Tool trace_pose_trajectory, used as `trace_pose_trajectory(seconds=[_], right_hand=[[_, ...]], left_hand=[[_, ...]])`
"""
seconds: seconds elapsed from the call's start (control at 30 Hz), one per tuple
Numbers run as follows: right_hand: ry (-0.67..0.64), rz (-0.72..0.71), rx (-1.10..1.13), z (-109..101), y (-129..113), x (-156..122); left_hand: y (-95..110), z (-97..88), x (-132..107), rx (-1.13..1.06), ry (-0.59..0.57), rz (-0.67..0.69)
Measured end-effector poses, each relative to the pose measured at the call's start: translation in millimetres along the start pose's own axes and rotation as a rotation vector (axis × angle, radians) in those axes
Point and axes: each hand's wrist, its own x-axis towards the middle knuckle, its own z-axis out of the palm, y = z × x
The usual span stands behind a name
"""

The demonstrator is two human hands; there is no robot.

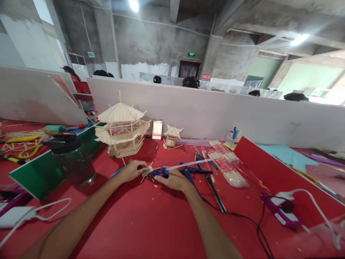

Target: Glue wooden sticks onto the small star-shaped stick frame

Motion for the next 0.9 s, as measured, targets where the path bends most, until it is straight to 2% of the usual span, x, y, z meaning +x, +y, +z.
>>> trace_pose_trajectory(seconds=[0.33,0.57,0.9], right_hand=[[0.022,-0.041,-0.028,2.1,-2.3,1.9],[0.068,0.012,-0.183,-6.8,-3.6,-2.0],[0.053,-0.041,-0.131,-0.1,-7.0,-0.7]], left_hand=[[-0.2,-0.4,-0.1,0.009,-0.007,0.004],[0.1,-1.3,-0.5,0.006,-0.013,0.018],[0.6,-1.0,-0.4,0.005,-0.007,0.011]])
